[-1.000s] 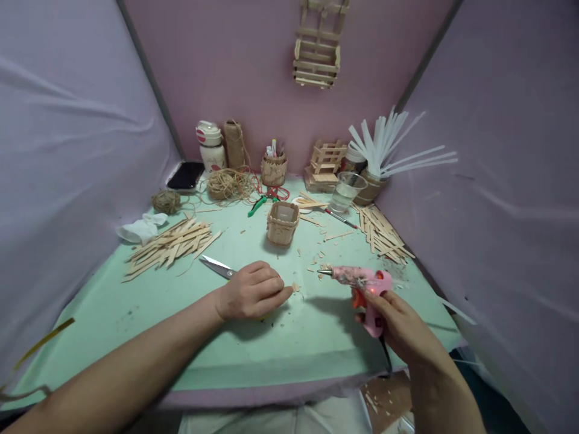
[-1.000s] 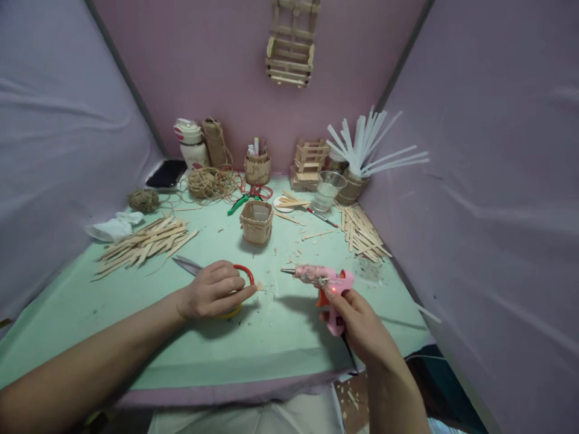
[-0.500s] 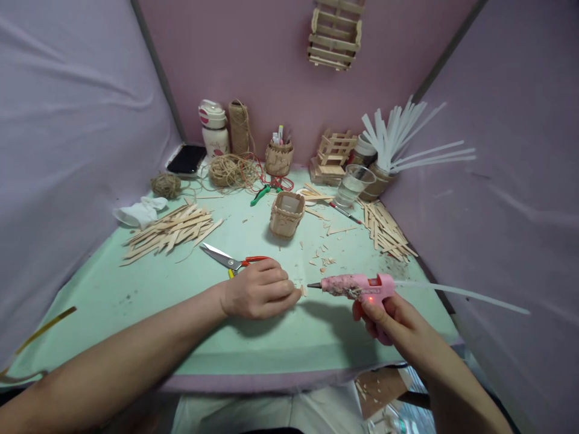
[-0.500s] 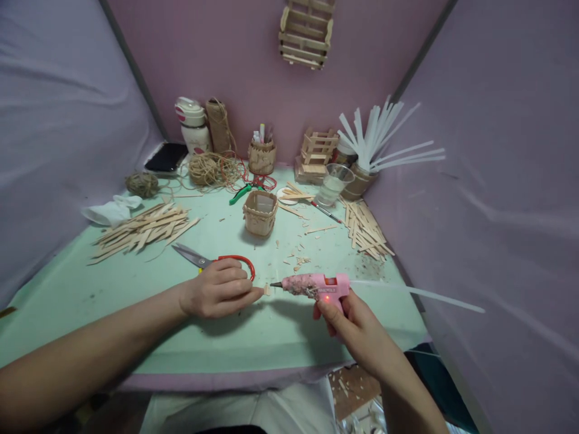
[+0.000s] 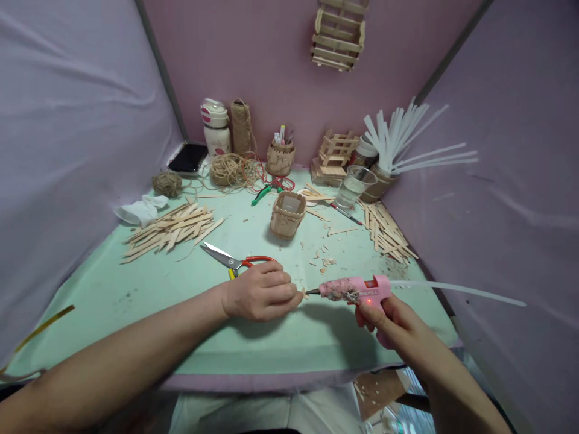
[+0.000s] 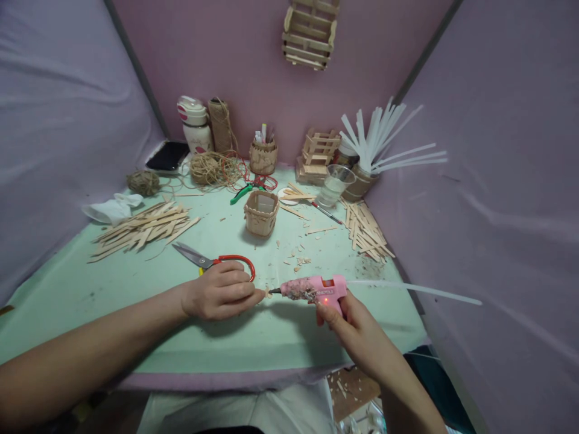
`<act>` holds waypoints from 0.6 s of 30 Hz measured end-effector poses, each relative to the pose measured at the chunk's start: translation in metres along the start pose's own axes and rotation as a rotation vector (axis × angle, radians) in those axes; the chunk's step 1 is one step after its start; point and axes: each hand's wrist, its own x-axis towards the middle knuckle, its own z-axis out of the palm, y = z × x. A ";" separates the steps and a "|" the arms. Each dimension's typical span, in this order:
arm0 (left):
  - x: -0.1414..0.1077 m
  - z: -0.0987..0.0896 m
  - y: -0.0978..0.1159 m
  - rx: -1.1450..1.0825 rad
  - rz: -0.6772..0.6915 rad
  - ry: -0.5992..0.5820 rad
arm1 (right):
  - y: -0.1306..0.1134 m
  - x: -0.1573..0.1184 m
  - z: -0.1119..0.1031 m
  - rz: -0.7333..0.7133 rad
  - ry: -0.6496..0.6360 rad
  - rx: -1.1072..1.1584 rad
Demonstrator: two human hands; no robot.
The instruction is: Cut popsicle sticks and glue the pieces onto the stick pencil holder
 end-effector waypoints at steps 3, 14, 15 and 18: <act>0.001 0.000 0.000 0.007 0.003 0.005 | 0.002 0.001 0.000 -0.004 -0.012 -0.014; 0.000 0.000 0.001 0.007 -0.007 -0.002 | 0.001 0.002 0.000 -0.012 -0.005 -0.009; 0.000 0.000 0.001 0.013 -0.006 0.002 | 0.000 0.002 0.000 -0.009 -0.008 -0.018; 0.001 0.000 0.001 0.027 0.001 0.018 | -0.002 0.001 -0.002 -0.017 -0.012 -0.050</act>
